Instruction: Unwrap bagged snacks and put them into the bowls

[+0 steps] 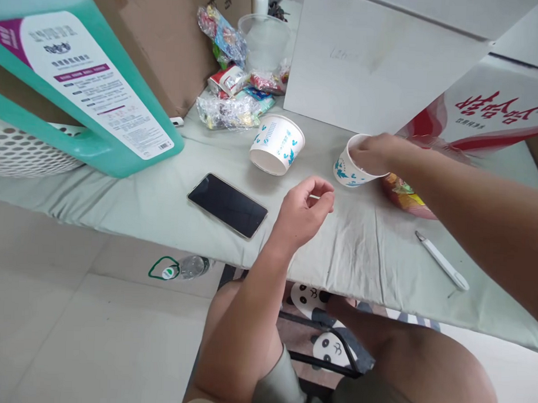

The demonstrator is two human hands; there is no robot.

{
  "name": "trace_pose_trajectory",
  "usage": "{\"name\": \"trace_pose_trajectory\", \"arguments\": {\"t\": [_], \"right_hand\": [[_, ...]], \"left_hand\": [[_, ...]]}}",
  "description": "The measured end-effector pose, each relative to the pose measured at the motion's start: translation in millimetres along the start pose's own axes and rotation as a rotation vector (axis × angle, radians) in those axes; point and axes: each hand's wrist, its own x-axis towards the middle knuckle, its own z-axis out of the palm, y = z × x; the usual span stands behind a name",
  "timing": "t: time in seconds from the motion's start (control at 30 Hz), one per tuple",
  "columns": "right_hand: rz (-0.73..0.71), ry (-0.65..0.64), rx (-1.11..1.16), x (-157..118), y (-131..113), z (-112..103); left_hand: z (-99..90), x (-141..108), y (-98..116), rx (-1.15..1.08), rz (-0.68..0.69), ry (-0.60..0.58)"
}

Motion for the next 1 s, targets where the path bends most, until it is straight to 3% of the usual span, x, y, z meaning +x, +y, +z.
{"name": "trace_pose_trajectory", "arguments": {"t": [0.07,0.13,0.23,0.33,0.43,0.53,0.63,0.73,0.8,0.9,1.0], "right_hand": [[0.016,-0.002,-0.04,-5.3,-19.3,-15.7],[-0.078,0.057,0.084,-7.9,-44.9,-23.2],[-0.224,-0.043,0.3,-6.1,-89.5,-15.6],[-0.255,-0.112,0.287,0.4,-124.4,-1.8],[-0.293,-0.026,0.234,10.2,-135.0,4.1],[-0.358,0.056,0.123,24.1,-126.6,6.4],[-0.346,0.059,0.0,36.0,-117.6,9.5],[-0.369,0.123,-0.044,37.3,-124.4,13.2],[-0.478,0.149,-0.011,35.1,-141.2,17.2],[-0.634,0.076,0.021,41.3,-179.8,28.7],[-0.661,0.025,0.007,65.3,-219.5,43.0]], "left_hand": [[-3.7,-0.8,2.9,-0.026,0.023,0.015],[-6.7,-0.9,5.6,-0.057,0.031,0.04],[-9.6,-0.6,8.6,-0.1,0.018,0.108],[-11.8,-1.9,10.5,-0.135,0.008,0.145],[-15.6,-4.2,12.3,-0.171,0.013,0.13],[-20.8,-4.3,14.3,-0.203,0.024,0.132],[-24.6,-2.9,16.4,-0.239,0.033,0.161],[-27.5,-4.7,20.7,-0.296,0.048,0.193],[-31.2,-8.2,24.9,-0.332,0.07,0.246],[-40.8,-13.7,30.0,-0.4,0.092,0.392],[-53.3,-16.0,30.0,-0.457,0.077,0.502]]}}
